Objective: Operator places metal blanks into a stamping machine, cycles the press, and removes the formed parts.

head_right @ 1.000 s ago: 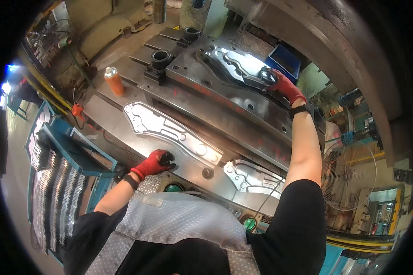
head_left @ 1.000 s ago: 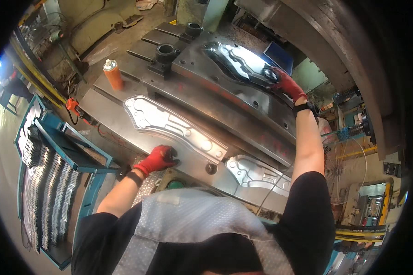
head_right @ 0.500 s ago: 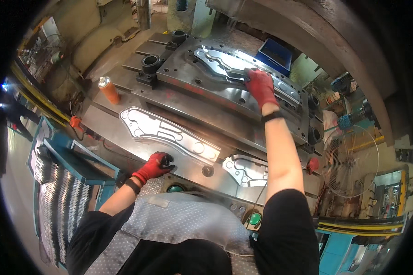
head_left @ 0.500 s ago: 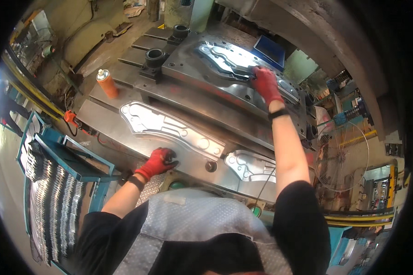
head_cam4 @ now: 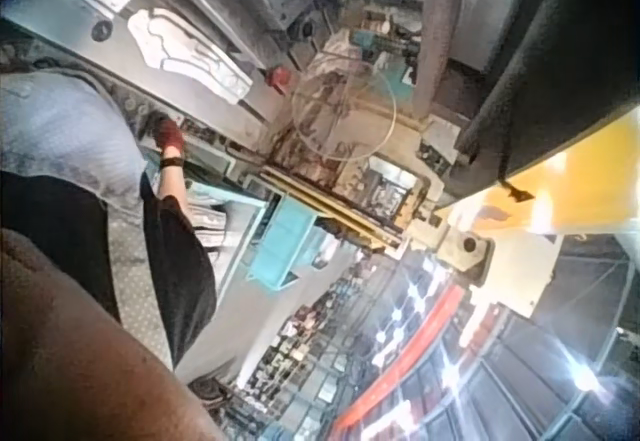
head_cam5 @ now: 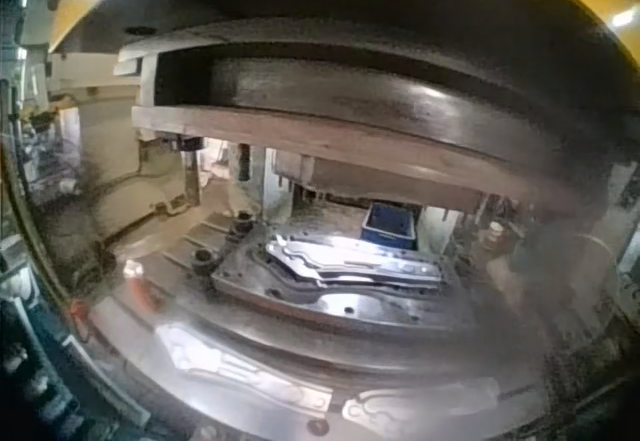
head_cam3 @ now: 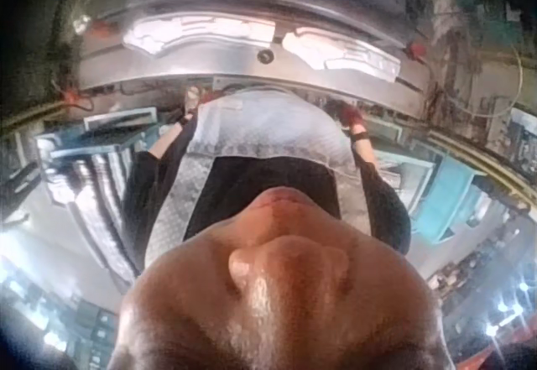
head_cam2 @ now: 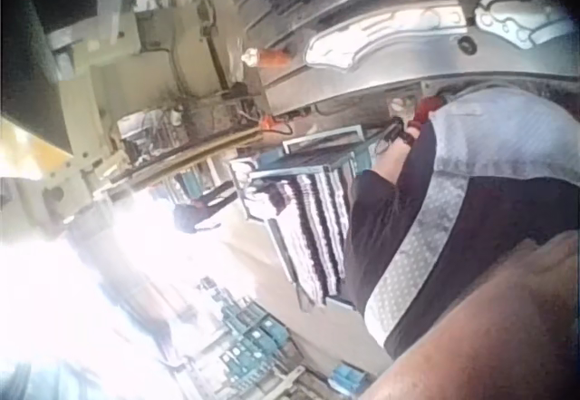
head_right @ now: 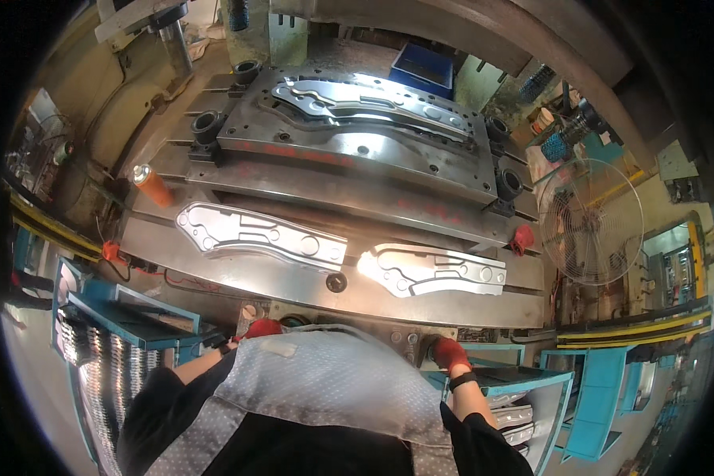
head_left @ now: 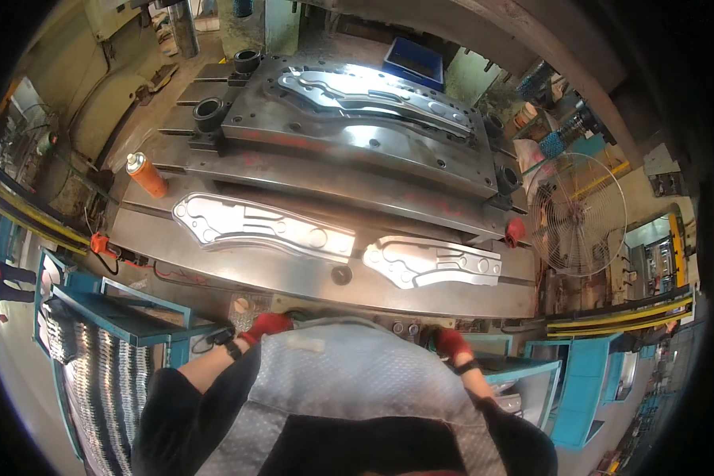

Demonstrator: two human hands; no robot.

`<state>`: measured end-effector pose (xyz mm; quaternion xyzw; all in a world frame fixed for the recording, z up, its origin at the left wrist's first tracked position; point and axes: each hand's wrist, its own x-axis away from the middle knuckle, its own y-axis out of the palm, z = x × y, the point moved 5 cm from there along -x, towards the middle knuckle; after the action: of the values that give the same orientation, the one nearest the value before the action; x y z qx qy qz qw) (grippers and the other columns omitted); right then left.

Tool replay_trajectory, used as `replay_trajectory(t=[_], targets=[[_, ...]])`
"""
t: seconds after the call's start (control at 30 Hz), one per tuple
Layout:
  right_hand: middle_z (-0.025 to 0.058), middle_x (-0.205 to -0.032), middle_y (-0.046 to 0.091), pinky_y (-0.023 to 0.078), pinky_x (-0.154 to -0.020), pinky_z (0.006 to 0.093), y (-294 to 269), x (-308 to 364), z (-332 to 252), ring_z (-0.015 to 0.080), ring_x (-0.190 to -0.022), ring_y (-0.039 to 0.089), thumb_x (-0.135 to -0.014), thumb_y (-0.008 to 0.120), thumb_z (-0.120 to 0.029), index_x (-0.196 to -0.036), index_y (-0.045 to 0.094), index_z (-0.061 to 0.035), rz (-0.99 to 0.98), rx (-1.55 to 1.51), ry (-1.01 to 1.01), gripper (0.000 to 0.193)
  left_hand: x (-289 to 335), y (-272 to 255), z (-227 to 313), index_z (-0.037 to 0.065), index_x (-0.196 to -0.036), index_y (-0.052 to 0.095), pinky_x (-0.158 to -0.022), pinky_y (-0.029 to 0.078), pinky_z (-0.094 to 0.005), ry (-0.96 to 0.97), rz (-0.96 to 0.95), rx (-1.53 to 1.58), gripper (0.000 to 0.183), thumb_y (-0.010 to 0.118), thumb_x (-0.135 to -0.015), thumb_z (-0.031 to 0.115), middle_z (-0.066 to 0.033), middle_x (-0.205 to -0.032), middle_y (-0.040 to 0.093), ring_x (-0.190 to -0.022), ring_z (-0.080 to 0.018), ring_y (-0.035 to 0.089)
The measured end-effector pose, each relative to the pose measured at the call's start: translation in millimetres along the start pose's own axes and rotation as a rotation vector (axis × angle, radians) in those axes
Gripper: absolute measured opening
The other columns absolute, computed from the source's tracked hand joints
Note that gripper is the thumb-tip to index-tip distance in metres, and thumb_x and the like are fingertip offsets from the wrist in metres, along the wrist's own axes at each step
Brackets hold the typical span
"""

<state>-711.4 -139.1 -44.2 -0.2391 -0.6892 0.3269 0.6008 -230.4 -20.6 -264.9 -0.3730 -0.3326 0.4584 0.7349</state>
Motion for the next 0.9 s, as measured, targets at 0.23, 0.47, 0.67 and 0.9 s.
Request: replay_trajectory(t=[0.23,0.47,0.67,0.9], targets=[[0.0162,-0.084,0.065,0.051,-0.067,0.0458,64.9,-15.3,30.5,0.035,-0.079,0.063,-0.079,0.056,-0.022,-0.091,0.059,-0.0076,0.501,0.015,-0.076,0.019,-33.4,53.7,-5.6,0.014,-0.067,0.061,-0.045,0.041,-0.0365,0.081,0.036,0.047,0.029,0.05,-0.084,0.035,-0.0022,-0.055,0.056,-0.048,-0.0207,0.056],[0.0159,-0.084,0.065,0.051,-0.066,0.0454,75.2,-21.0,22.5,0.0344,-0.079,0.064,-0.078,0.056,-0.021,-0.093,0.058,-0.0067,0.493,0.061,0.038,0.02,-43.9,72.3,-18.0,0.013,-0.068,0.062,-0.048,0.042,-0.0379,0.055,0.066,0.054,0.028,0.051,-0.084,0.033,-0.0042,-0.059,0.058,-0.051,-0.0215,0.057],[0.0157,-0.084,0.065,0.051,-0.066,0.0451,79.3,-20.7,18.1,0.0338,-0.078,0.064,-0.078,0.056,-0.02,-0.094,0.056,-0.006,0.483,0.081,0.08,0.021,-56.6,81.8,-20.4,0.012,-0.069,0.063,-0.051,0.043,-0.0392,0.069,0.074,0.057,0.027,0.051,-0.083,0.032,-0.006,-0.061,0.059,-0.054,-0.0222,0.058],[0.0155,-0.083,0.065,0.052,-0.065,0.0448,73.9,-17.0,18.6,0.0332,-0.078,0.064,-0.078,0.056,-0.018,-0.095,0.055,-0.005,0.457,0.091,0.091,0.022,-64.9,90.6,-26.4,0.011,-0.07,0.065,-0.055,0.044,-0.0406,0.087,0.071,0.032,0.027,0.052,-0.082,0.03,-0.008,-0.065,0.061,-0.057,-0.0231,0.058]])
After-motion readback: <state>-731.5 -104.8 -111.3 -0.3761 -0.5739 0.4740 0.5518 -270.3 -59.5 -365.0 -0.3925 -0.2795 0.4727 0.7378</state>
